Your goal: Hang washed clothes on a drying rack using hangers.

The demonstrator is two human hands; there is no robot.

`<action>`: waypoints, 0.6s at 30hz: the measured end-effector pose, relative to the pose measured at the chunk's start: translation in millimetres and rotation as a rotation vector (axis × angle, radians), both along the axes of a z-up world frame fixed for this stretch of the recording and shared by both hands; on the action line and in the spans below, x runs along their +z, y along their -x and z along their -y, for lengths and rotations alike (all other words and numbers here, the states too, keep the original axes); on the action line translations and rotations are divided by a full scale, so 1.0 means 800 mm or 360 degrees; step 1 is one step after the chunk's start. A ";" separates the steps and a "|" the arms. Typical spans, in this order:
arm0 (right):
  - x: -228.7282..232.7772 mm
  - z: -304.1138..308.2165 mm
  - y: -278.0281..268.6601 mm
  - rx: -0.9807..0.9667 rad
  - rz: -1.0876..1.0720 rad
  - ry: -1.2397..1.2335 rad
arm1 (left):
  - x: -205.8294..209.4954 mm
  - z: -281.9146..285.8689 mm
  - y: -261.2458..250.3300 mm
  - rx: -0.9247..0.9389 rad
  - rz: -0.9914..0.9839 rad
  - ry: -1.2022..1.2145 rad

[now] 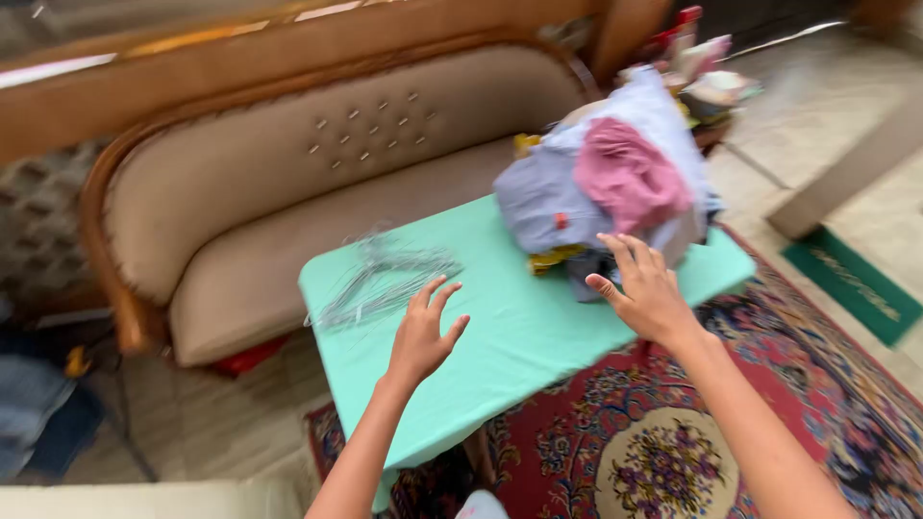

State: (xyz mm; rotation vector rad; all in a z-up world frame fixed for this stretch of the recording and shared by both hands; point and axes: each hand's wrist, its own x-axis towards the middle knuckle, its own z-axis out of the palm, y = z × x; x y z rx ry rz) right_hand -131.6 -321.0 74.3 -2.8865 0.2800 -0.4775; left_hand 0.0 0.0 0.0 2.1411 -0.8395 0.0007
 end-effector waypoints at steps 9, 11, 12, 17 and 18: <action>-0.147 -0.015 -0.284 0.0541 -0.0485 0.0193 | -0.169 -0.076 -0.158 0.0674 -0.0407 -0.0393; -0.178 -0.026 -0.335 0.0644 -0.0562 0.0133 | -0.194 -0.088 -0.172 0.0820 -0.0587 -0.0527; -0.195 -0.030 -0.355 0.0687 -0.0612 0.0084 | -0.208 -0.092 -0.174 0.0910 -0.0732 -0.0646; -0.284 -0.057 -0.435 0.0775 -0.0924 0.0095 | -0.316 -0.104 -0.152 0.1163 -0.1167 -0.0838; -0.307 -0.061 -0.446 0.0760 -0.1004 0.0078 | -0.326 -0.102 -0.148 0.1242 -0.1325 -0.0815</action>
